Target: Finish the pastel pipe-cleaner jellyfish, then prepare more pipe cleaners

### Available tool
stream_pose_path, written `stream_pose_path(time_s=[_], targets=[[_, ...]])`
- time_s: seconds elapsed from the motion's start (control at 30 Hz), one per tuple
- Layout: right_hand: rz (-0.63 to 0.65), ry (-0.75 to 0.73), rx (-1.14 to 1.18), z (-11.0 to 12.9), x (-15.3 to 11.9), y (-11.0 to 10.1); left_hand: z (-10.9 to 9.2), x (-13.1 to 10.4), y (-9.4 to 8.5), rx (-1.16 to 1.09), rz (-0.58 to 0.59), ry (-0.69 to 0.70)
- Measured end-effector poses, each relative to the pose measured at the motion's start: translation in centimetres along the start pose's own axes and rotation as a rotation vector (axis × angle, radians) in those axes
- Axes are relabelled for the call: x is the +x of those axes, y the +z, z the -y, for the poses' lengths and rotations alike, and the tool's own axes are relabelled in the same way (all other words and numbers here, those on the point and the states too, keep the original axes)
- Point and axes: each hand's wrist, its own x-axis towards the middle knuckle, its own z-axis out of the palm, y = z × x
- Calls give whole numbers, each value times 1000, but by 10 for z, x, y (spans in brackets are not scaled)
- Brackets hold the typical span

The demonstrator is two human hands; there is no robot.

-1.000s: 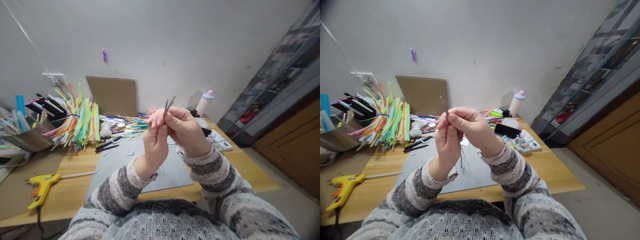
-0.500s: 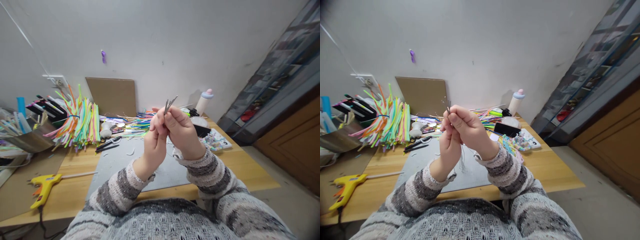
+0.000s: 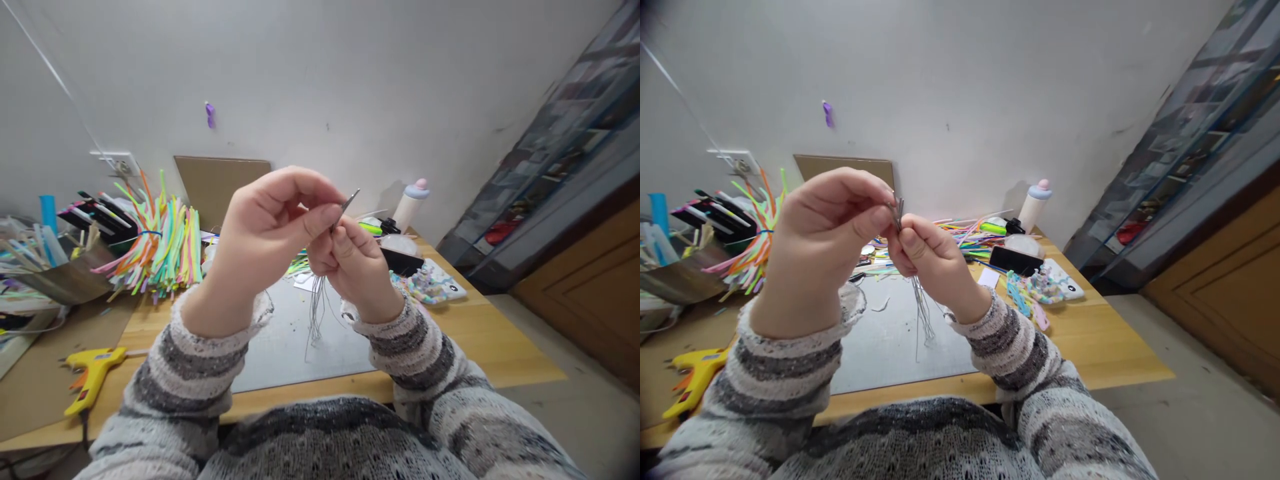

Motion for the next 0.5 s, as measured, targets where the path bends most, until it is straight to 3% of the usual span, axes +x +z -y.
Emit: stream_pose_path(time_s=[0.17, 0.27, 0.4, 0.5], targets=[[7, 35, -5, 0, 1, -1, 6, 14, -13, -101, 154, -66], [9, 42, 6, -1, 1, -1, 5, 16, -17, -140, 186, -104], [20, 27, 23, 0, 0, 0, 7, 11, -11, -126, 44, -149], [32, 27, 29, 1, 1, 0, 17, 7, -7, -34, -94, -34]])
